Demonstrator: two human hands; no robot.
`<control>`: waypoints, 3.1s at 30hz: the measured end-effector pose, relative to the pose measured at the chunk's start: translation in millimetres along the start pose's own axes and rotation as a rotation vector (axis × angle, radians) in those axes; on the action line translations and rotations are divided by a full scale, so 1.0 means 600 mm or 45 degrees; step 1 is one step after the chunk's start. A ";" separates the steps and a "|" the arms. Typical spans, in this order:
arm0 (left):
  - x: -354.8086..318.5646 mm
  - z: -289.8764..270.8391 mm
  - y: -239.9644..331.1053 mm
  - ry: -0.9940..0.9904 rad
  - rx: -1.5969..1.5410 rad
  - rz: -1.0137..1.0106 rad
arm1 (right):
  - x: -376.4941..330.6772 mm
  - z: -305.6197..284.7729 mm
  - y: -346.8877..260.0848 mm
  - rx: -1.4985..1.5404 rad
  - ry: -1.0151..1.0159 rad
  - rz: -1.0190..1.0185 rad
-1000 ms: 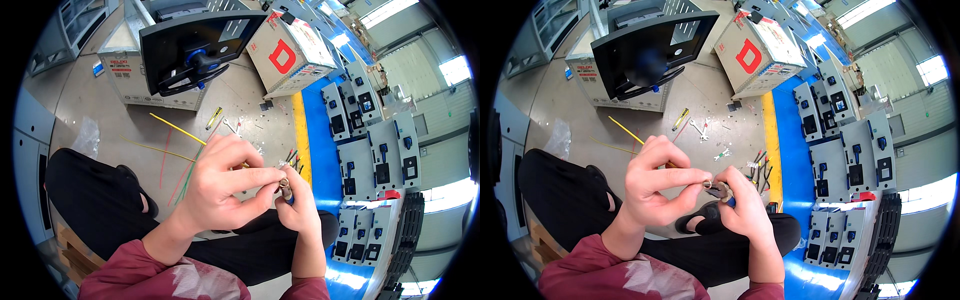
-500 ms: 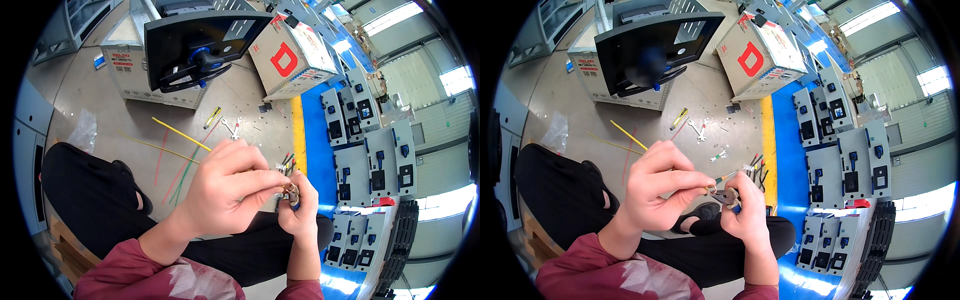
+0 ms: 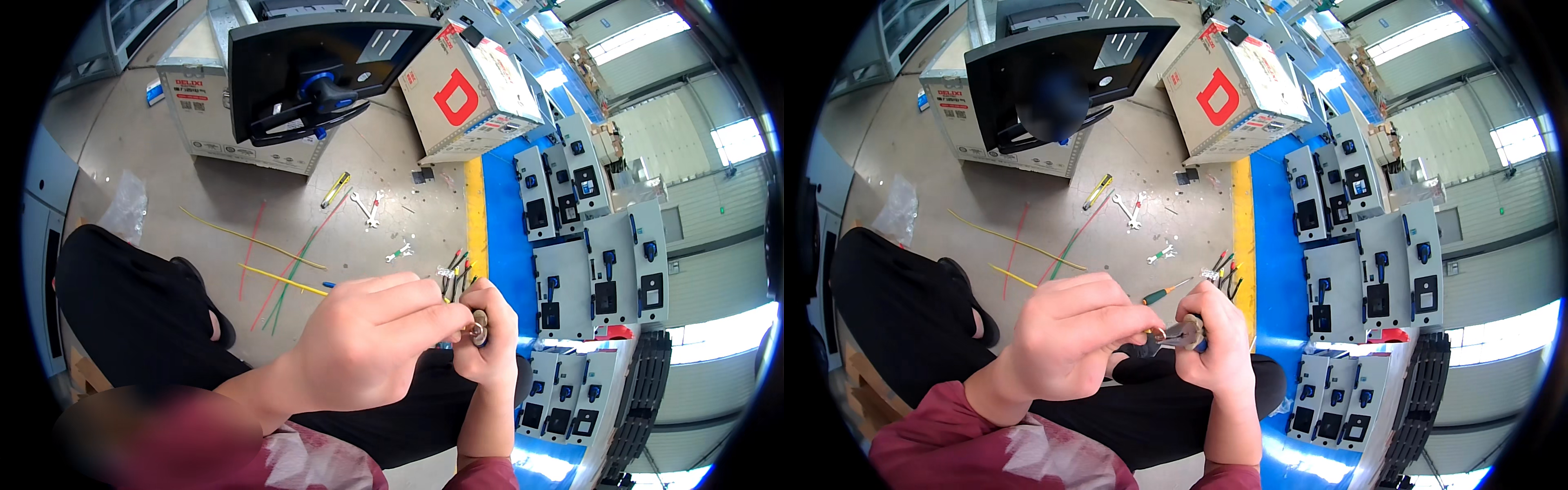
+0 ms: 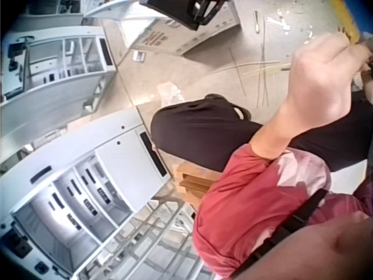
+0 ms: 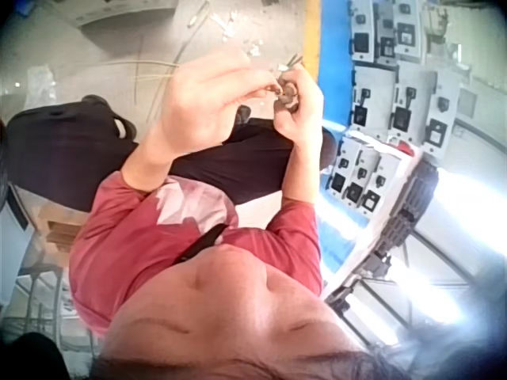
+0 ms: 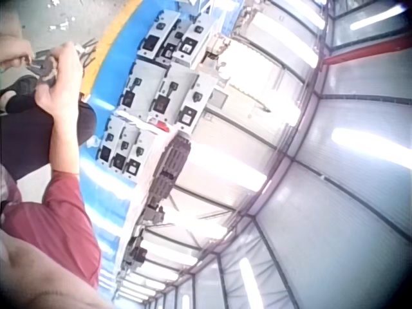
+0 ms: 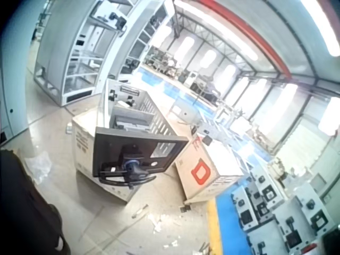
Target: The person sits on the floor and strips the insulation from the ends of several colored electrical wires using pliers. The person then bends the exposed metal ends into small loops using the pliers.
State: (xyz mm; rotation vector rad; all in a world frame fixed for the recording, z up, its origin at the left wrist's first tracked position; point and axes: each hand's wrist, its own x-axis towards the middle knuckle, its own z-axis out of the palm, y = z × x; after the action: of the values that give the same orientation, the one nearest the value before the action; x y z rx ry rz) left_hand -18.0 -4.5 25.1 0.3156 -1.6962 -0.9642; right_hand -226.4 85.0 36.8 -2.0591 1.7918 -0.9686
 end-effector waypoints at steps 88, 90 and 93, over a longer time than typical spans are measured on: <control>-0.012 0.064 -0.146 -0.019 -0.382 -0.985 | 0.034 0.038 0.051 -0.062 -0.304 0.804; -0.011 0.063 -0.149 -0.027 -0.391 -1.017 | 0.037 0.042 0.050 -0.115 -0.309 0.834; -0.017 0.067 -0.163 -0.021 -0.432 -1.024 | 0.036 0.040 0.062 -0.023 -0.364 0.860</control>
State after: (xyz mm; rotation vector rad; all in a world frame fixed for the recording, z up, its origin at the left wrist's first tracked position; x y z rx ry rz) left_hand -75.3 -42.3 -56.2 0.7907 -1.3818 -1.8138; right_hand -240.1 51.0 4.0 -1.3342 2.0989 -0.4384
